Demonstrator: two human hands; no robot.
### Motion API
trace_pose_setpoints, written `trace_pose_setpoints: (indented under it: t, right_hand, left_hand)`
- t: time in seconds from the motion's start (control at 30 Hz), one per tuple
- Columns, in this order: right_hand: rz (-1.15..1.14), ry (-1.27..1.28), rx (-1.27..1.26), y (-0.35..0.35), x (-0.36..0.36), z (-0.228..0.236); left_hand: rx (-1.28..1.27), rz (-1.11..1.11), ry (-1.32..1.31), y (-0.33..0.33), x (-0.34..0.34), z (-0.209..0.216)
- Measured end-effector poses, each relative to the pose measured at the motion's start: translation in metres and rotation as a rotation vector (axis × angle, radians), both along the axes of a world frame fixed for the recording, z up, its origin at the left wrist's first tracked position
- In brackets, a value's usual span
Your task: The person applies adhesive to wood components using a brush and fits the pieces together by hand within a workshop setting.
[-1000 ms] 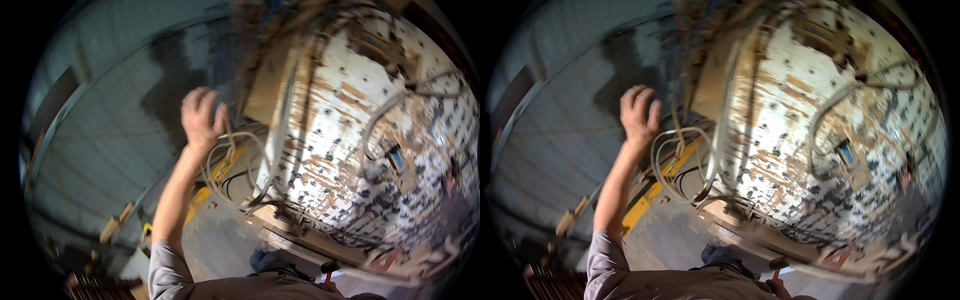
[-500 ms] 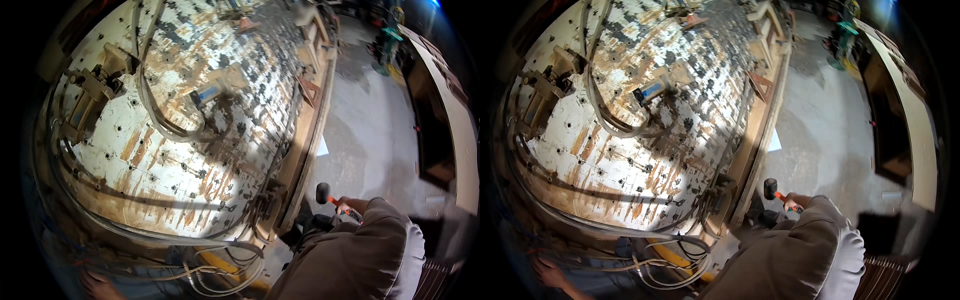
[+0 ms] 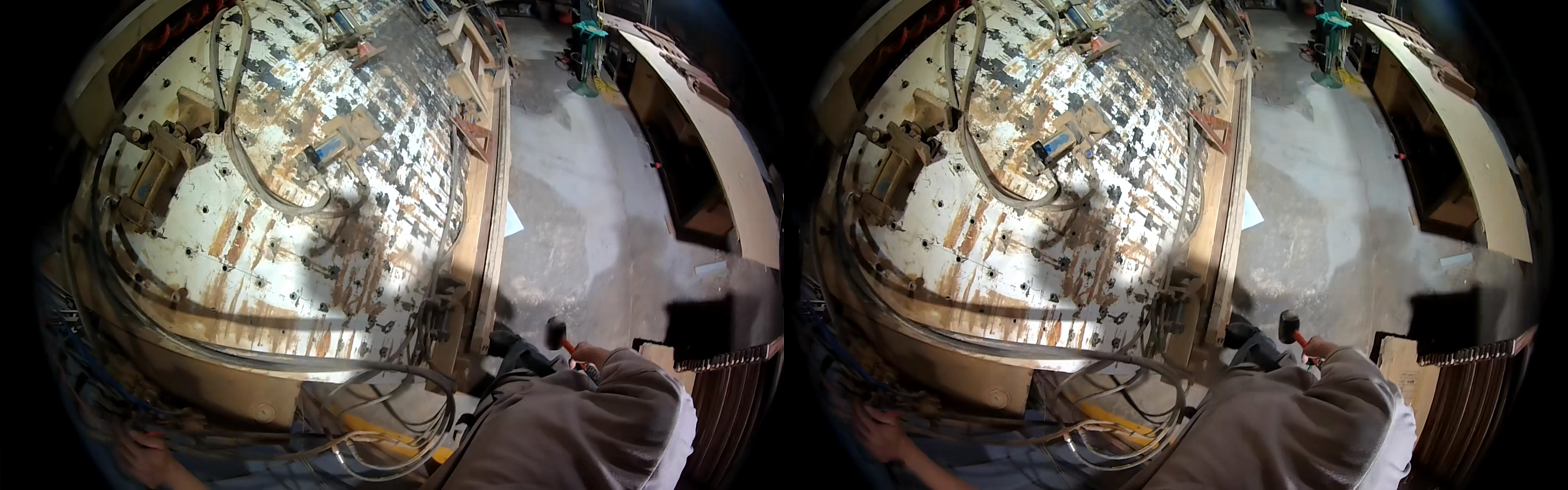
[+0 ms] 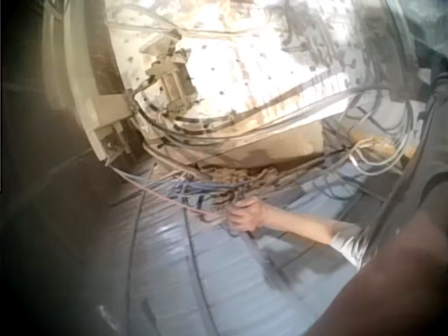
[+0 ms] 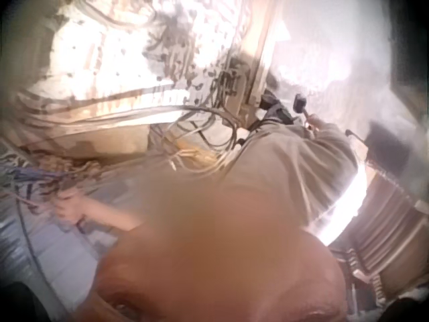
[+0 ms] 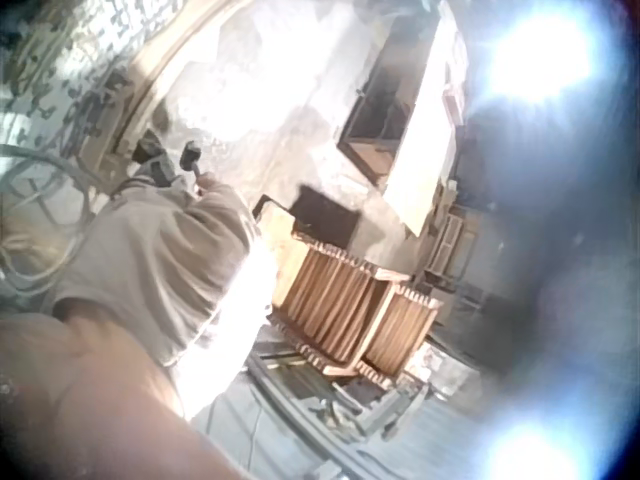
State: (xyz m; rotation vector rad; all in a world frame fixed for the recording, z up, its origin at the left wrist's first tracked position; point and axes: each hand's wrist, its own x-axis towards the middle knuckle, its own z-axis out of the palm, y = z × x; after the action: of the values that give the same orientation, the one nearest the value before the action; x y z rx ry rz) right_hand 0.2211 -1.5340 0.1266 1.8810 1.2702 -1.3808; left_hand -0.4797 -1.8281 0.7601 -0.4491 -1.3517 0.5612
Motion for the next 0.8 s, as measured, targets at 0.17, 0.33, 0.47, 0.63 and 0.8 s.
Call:
trace_pose_setpoints:
  t: [0.17, 0.33, 0.47, 0.63, 0.8]
  right_hand:
    - [-0.058, -0.03, -0.059, -0.011, 0.008, 0.0]
    - [-0.018, -0.037, -0.059, 0.007, 0.0, 0.005]
    - [-0.041, -0.018, -0.011, 0.009, -0.005, 0.001]
    - [0.033, -0.006, 0.031, 0.02, -0.024, 0.006]
    - [0.043, -0.014, 0.099, 0.017, -0.025, -0.023]
  left_hand:
    - [-0.027, -0.022, 0.066, 0.011, 0.008, -0.012]
    - [0.005, 0.089, 0.051, 0.017, 0.046, -0.046]
    - [-0.021, 0.029, 0.094, 0.014, 0.027, -0.042]
    - [0.088, 0.229, -0.006, -0.01, -0.011, -0.005]
    - [0.051, -0.213, 0.087, 0.04, 0.056, -0.016]
